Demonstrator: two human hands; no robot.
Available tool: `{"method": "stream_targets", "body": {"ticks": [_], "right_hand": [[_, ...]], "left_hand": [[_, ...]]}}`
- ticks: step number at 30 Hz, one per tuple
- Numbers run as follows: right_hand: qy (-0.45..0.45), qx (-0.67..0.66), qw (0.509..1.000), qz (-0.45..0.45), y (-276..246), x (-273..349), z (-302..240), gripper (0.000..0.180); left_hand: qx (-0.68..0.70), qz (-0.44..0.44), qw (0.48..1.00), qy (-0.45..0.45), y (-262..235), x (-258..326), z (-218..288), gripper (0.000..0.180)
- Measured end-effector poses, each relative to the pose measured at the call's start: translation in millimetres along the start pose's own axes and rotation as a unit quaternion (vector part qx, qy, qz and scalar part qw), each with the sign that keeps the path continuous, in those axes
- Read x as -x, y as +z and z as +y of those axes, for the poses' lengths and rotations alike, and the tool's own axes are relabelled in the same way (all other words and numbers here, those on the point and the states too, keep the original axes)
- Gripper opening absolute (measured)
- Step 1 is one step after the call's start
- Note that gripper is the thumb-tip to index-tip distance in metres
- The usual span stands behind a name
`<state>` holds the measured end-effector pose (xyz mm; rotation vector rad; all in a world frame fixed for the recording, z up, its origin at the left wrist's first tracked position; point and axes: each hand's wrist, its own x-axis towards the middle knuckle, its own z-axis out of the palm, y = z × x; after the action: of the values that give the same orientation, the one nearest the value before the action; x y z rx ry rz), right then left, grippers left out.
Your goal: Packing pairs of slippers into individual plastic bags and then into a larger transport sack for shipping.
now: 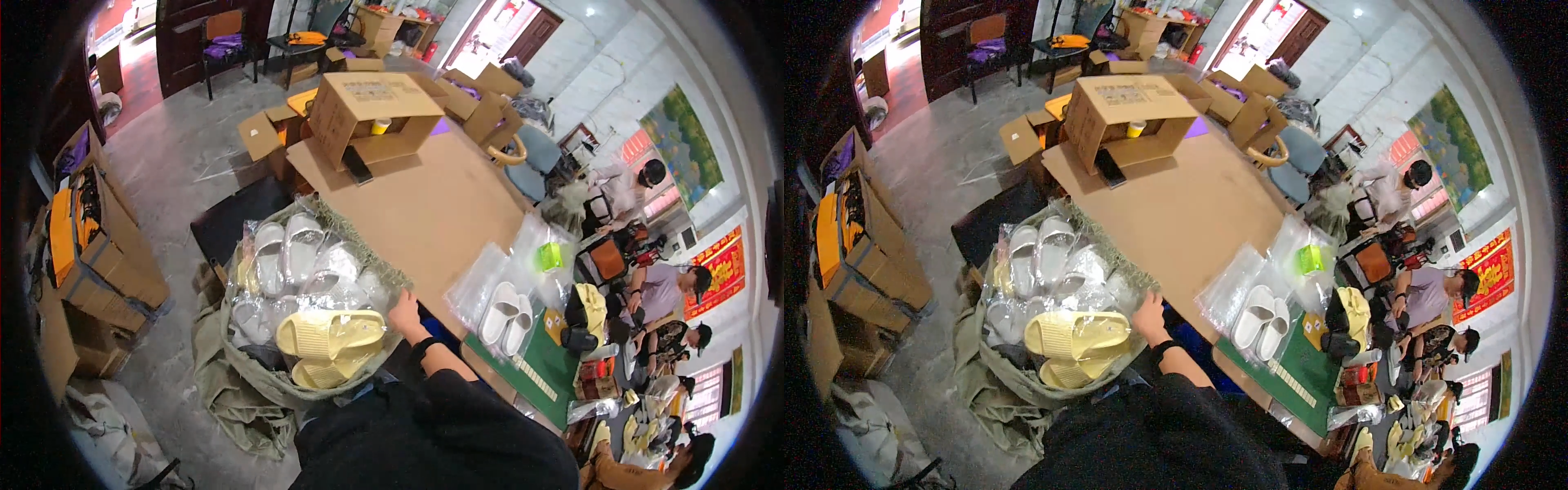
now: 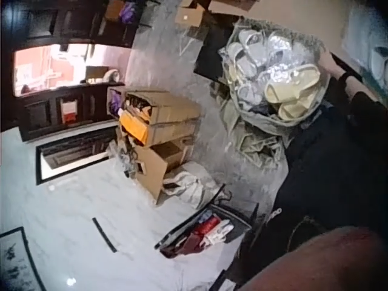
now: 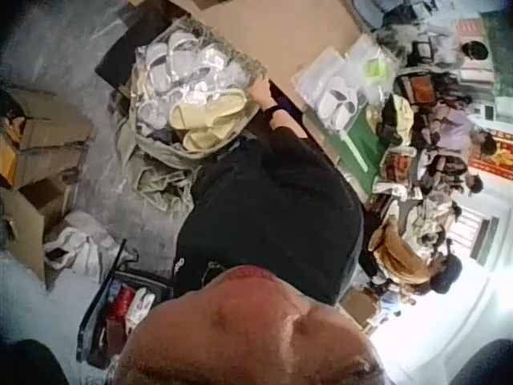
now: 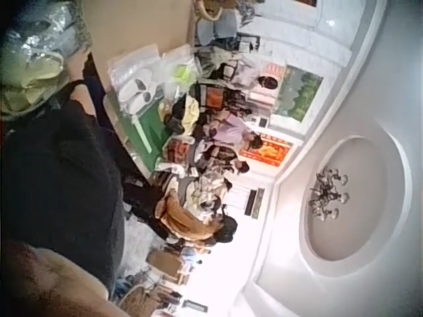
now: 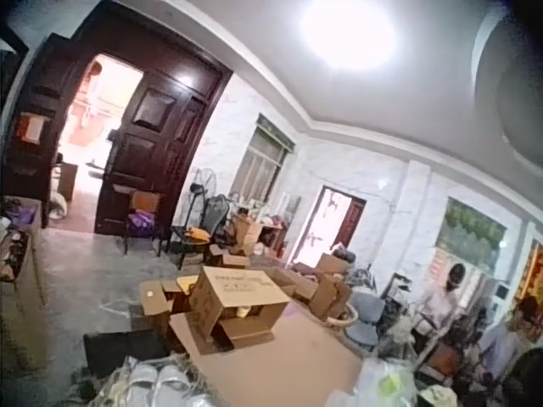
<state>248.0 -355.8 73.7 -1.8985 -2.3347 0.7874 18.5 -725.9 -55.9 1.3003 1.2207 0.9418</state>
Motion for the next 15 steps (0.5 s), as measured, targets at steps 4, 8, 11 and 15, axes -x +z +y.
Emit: {"method": "stream_targets", "body": {"ticks": [4,8,11,15], "right_hand": [[0.014,-0.042,0.999,0.008,1,-23,8,0.067],[-0.065,-0.009,0.997,0.037,13,-62,23,0.065],[-0.181,-0.061,0.975,0.114,8,-78,42,0.057],[-0.201,-0.1,0.965,0.136,0,-60,74,0.065]], "left_hand": [[-0.013,0.023,0.998,-0.064,11,1,11,0.031],[-0.01,0.087,0.984,-0.157,50,27,25,0.031],[0.002,0.138,0.954,-0.264,95,105,51,0.032],[0.001,0.187,0.912,-0.364,117,170,93,0.032]]}}
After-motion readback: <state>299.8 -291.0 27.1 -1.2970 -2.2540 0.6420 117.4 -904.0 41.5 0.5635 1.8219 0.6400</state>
